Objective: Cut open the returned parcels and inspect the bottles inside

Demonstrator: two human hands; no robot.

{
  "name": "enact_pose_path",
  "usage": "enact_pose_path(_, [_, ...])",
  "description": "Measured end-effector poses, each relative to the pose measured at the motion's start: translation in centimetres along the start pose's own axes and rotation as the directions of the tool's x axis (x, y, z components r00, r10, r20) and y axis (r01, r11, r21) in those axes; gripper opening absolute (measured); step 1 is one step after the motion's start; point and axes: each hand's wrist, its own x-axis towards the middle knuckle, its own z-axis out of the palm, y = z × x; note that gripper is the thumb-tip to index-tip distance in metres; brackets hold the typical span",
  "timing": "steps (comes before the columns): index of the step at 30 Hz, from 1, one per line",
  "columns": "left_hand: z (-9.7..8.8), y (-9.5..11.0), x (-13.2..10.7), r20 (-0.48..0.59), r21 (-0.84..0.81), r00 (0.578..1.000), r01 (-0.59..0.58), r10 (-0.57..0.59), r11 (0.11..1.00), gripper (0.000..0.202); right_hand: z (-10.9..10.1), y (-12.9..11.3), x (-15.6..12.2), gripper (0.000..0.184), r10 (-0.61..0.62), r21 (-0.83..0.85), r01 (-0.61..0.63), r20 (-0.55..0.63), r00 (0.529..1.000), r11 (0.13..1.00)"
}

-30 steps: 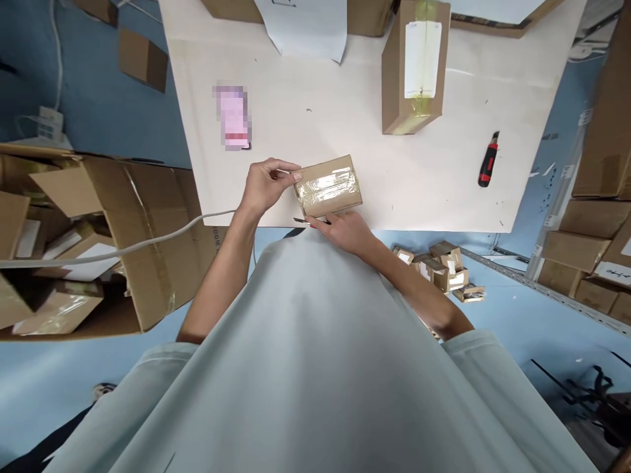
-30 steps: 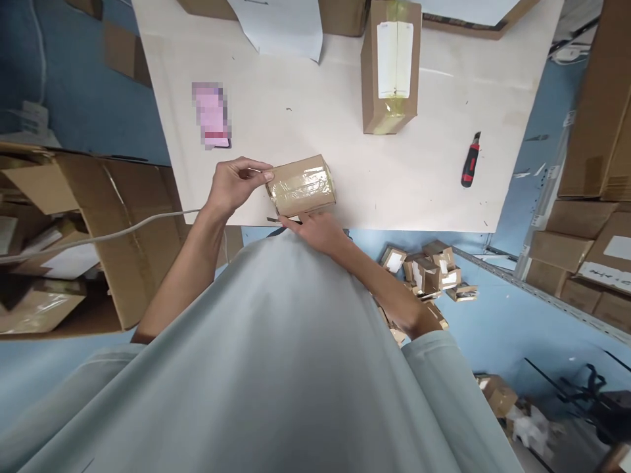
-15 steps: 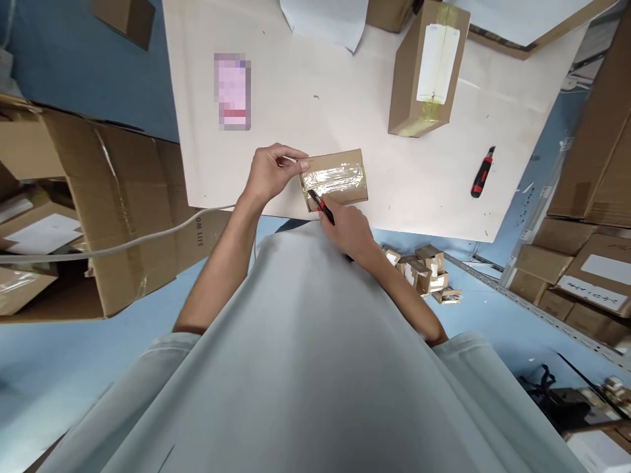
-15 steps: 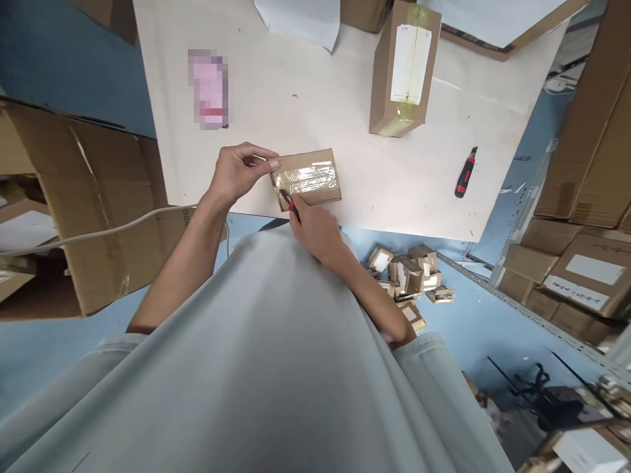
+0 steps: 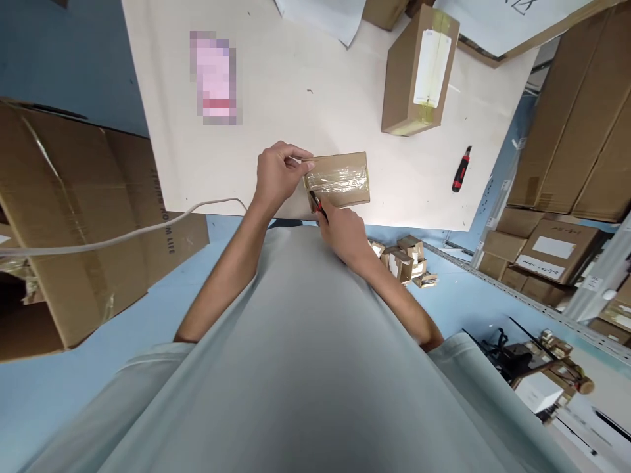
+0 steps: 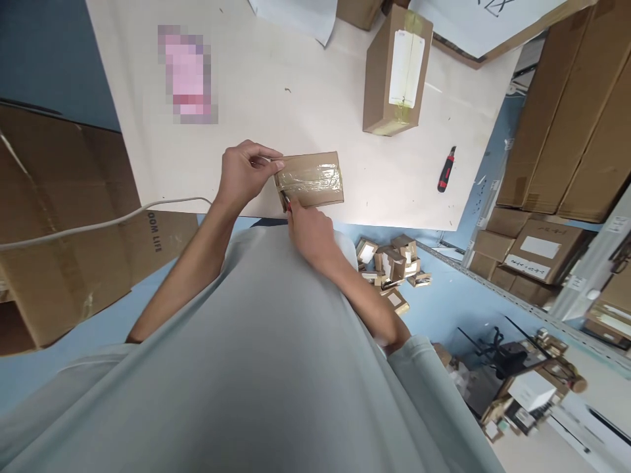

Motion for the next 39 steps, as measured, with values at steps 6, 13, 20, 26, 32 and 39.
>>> enact_pose_path(6, [-0.6, -0.4, 0.4, 0.042, -0.001, 0.999, -0.028, 0.028, 1.0, 0.013, 2.5, 1.8, 0.9, 0.07, -0.091, -0.179, 0.092, 0.016, 0.996, 0.98])
enact_pose_path(13, [-0.5, -0.3, 1.3, 0.091, 0.006, 0.993, -0.071, 0.07, 0.997, 0.014, 2.0, 3.9, 1.9, 0.076, -0.27, -0.28, 0.269, 0.033, 0.962, 0.922])
enact_pose_path(20, [-1.0, 0.5, 1.2, 0.108, 0.041, 0.988, -0.117, 0.112, 0.992, 0.016, 2.3, 3.3, -1.0, 0.061, -0.039, -0.048, 0.03, -0.184, 0.982, 0.998])
enact_pose_path(26, [3.0, 4.6, -1.2, 0.182, 0.149, 0.922, -0.369, 0.342, 0.917, 0.02, 3.3, 5.7, -3.2, 0.065, 0.359, 0.278, -0.272, -0.344, 0.867, 0.922])
enact_pose_path(32, [8.1, 4.9, -1.1, 0.364, 0.094, 0.839, -0.466, 0.405, 0.88, 0.017, 1.8, 7.0, -2.2, 0.064, 0.368, 0.234, -0.306, -0.303, 0.879, 0.923])
enact_pose_path(39, [8.5, 2.1, -0.6, 0.332, 0.147, 0.803, -0.563, 0.495, 0.813, 0.027, -1.7, 6.9, -0.5, 0.06, 0.343, 0.122, -0.323, -0.223, 0.913, 0.939])
